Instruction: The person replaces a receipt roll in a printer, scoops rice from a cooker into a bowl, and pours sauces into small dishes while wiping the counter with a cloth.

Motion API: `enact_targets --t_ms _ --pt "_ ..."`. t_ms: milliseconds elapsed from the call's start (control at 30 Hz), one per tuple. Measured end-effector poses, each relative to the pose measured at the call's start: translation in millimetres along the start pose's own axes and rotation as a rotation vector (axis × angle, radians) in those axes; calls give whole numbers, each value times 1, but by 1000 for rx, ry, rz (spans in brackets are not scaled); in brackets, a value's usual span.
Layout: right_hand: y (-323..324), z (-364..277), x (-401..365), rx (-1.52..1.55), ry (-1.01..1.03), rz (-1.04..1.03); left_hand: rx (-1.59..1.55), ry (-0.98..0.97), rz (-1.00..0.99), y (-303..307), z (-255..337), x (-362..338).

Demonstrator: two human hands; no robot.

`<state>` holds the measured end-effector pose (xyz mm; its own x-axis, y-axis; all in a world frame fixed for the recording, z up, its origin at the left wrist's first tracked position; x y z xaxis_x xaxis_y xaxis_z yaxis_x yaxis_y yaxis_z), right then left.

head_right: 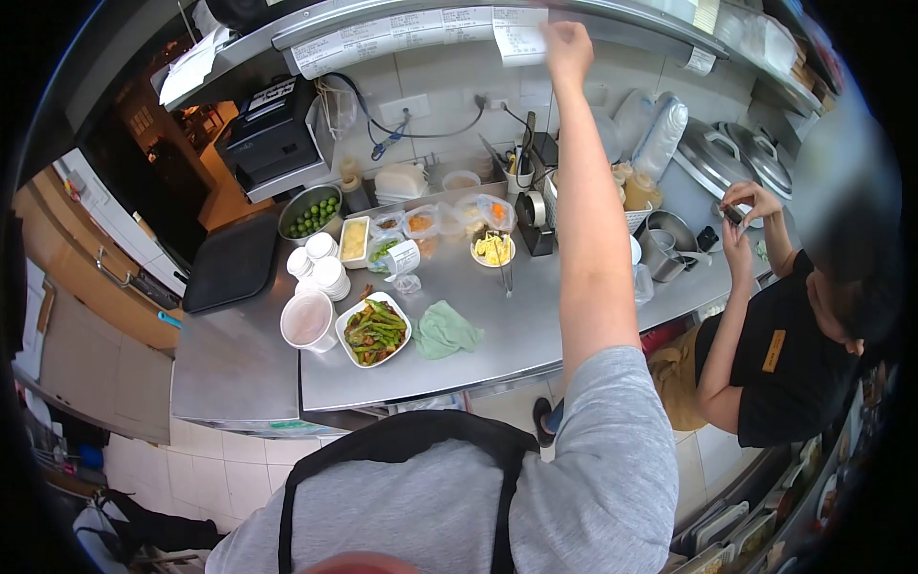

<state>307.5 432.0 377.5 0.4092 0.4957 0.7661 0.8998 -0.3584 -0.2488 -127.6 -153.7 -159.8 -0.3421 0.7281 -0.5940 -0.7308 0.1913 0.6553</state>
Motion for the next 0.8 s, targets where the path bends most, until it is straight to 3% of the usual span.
enact_targets --t_ms 700,767,800 --pt "2 5 -3 23 -36 23 144 77 44 -47 -130 82" --pt "3 1 -5 -39 17 11 170 77 60 -54 -145 90" --pt "7 -14 -14 -70 144 63 180 76 68 -58 -151 92"
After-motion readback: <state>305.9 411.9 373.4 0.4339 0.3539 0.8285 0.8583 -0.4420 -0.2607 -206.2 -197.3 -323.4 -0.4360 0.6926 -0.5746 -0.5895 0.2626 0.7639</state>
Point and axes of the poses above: each hand's wrist, its own x-axis towards the middle knuckle, its own y-axis out of the back of the hand, z = x × y, the point moved 6 cm from there along x, towards the middle knuckle, and after that the axes turned 5 degrees about x, right-handed, at the moved point
